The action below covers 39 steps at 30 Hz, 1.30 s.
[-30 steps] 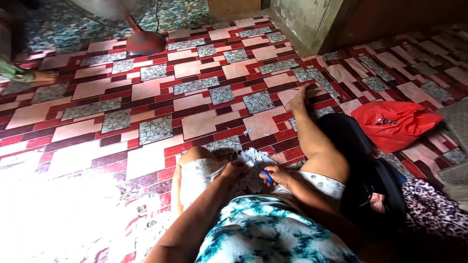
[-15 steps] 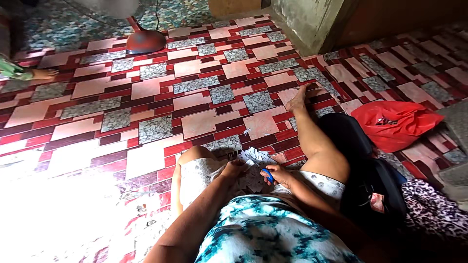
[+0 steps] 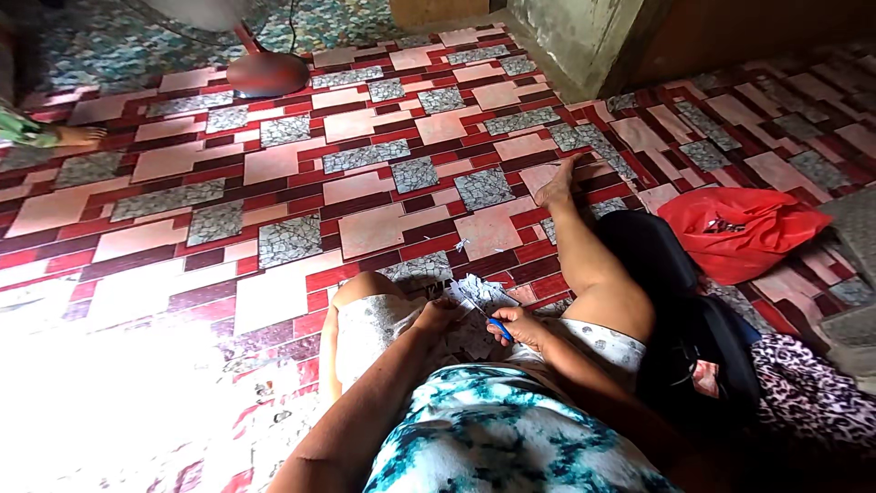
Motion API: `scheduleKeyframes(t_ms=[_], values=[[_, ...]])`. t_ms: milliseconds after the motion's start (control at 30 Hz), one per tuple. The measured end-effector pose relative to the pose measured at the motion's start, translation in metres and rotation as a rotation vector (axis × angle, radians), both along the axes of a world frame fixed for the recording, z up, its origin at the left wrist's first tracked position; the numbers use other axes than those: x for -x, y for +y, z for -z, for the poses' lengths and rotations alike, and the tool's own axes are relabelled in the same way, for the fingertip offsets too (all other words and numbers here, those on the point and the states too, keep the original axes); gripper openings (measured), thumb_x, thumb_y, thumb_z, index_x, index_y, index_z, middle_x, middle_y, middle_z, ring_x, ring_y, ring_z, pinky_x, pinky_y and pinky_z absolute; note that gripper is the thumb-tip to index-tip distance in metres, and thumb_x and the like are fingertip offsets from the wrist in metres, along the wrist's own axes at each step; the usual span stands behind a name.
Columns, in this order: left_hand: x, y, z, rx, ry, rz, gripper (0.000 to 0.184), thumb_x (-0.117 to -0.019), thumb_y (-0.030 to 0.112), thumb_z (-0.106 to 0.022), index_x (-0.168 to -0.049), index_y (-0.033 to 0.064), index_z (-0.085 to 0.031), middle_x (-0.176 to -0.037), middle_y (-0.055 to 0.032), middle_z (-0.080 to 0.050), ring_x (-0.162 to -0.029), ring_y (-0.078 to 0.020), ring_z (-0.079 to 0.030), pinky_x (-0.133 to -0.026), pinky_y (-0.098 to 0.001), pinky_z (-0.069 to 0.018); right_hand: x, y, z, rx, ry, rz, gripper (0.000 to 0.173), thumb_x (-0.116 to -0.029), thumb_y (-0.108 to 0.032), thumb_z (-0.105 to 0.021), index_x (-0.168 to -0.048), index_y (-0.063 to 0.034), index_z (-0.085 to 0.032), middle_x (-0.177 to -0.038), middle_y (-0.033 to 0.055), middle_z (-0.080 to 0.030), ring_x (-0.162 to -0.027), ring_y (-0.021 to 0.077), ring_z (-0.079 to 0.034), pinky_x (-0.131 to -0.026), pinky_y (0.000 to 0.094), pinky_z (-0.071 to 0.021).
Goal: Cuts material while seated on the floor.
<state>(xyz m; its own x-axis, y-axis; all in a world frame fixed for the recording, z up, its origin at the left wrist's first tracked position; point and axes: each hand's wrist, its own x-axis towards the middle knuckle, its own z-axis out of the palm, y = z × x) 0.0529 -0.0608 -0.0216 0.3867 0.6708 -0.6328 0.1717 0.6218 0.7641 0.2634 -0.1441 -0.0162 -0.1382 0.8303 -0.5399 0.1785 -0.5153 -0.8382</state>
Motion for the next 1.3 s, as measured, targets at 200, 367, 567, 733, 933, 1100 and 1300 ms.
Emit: scheduleKeyframes(t_ms=[200,367,567,733,933,1100,1300], values=[[-0.0003,0.0008,-0.0002,0.004,0.001,-0.013,0.017,-0.0994,0.001,-0.063,-0.115,-0.0025,-0.056,-0.092,-0.0097,-0.065,-0.074,-0.0148,-0.067,-0.067,-0.0276,-0.0578,-0.0032,0.0012,-0.0003,0.091,0.012,-0.007,0.026,-0.1023,-0.029,-0.064,-0.114,-0.0053,-0.062,-0.077,0.0004,-0.068,-0.058,0.0053,-0.059,-0.049,0.0186,-0.043],[-0.0003,-0.0001,-0.0014,-0.004,0.005,-0.003,0.02,-0.0985,0.0,-0.062,-0.117,-0.0034,-0.056,-0.096,-0.0108,-0.064,-0.076,-0.0156,-0.066,-0.069,-0.029,-0.0581,-0.0014,0.0008,0.0024,0.067,-0.002,-0.071,0.025,-0.1019,-0.028,-0.064,-0.112,-0.0049,-0.064,-0.078,-0.0008,-0.067,-0.058,0.004,-0.058,-0.05,0.0188,-0.042],[-0.0012,-0.0003,-0.0022,-0.007,0.011,0.014,0.019,-0.0989,0.0,-0.063,-0.117,-0.0035,-0.057,-0.095,-0.0105,-0.065,-0.076,-0.0154,-0.066,-0.069,-0.0286,-0.058,-0.002,0.0012,0.0043,0.036,0.004,-0.06,0.022,-0.1009,-0.026,-0.066,-0.11,-0.0051,-0.065,-0.076,-0.0016,-0.068,-0.057,0.0025,-0.056,-0.049,0.0176,-0.0403],[0.0003,0.0006,-0.0006,0.051,-0.011,-0.033,0.021,-0.1,0.002,-0.062,-0.119,-0.0024,-0.055,-0.095,-0.0109,-0.065,-0.073,-0.0157,-0.066,-0.066,-0.0285,-0.0579,-0.0026,0.0002,0.0039,0.02,0.007,-0.031,0.021,-0.0992,-0.023,-0.068,-0.109,-0.0045,-0.066,-0.075,-0.0021,-0.067,-0.056,0.0022,-0.056,-0.049,0.0171,-0.0408],[0.0,0.0001,-0.0031,0.136,-0.002,-0.074,0.02,-0.1012,0.004,-0.06,-0.119,0.0002,-0.053,-0.088,-0.0094,-0.066,-0.069,-0.0146,-0.067,-0.063,-0.0271,-0.0576,-0.0016,0.0007,0.0011,-0.01,-0.024,0.011,0.024,-0.0969,-0.017,-0.071,-0.113,-0.0001,-0.065,-0.079,-0.0001,-0.067,-0.059,0.0026,-0.057,-0.053,0.0178,-0.0457],[-0.0002,0.0001,-0.0044,0.132,0.004,-0.101,0.016,-0.1002,0.003,-0.062,-0.113,0.0011,-0.053,-0.084,-0.0084,-0.066,-0.066,-0.0135,-0.066,-0.061,-0.0257,-0.057,-0.0014,0.0007,-0.0013,0.012,-0.026,0.044,0.026,-0.0984,-0.018,-0.069,-0.116,0.0001,-0.064,-0.079,0.0008,-0.068,-0.058,0.0037,-0.058,-0.052,0.0183,-0.0452],[-0.001,0.0,-0.0047,0.128,0.002,-0.096,0.015,-0.1015,0.003,-0.06,-0.114,-0.0002,-0.054,-0.083,-0.0087,-0.066,-0.066,-0.014,-0.067,-0.061,-0.0259,-0.0572,-0.001,0.0005,0.0,0.108,0.004,0.003,0.027,-0.1029,-0.03,-0.063,-0.114,-0.0057,-0.062,-0.079,0.0008,-0.068,-0.058,0.0052,-0.059,-0.049,0.0182,-0.0426]])
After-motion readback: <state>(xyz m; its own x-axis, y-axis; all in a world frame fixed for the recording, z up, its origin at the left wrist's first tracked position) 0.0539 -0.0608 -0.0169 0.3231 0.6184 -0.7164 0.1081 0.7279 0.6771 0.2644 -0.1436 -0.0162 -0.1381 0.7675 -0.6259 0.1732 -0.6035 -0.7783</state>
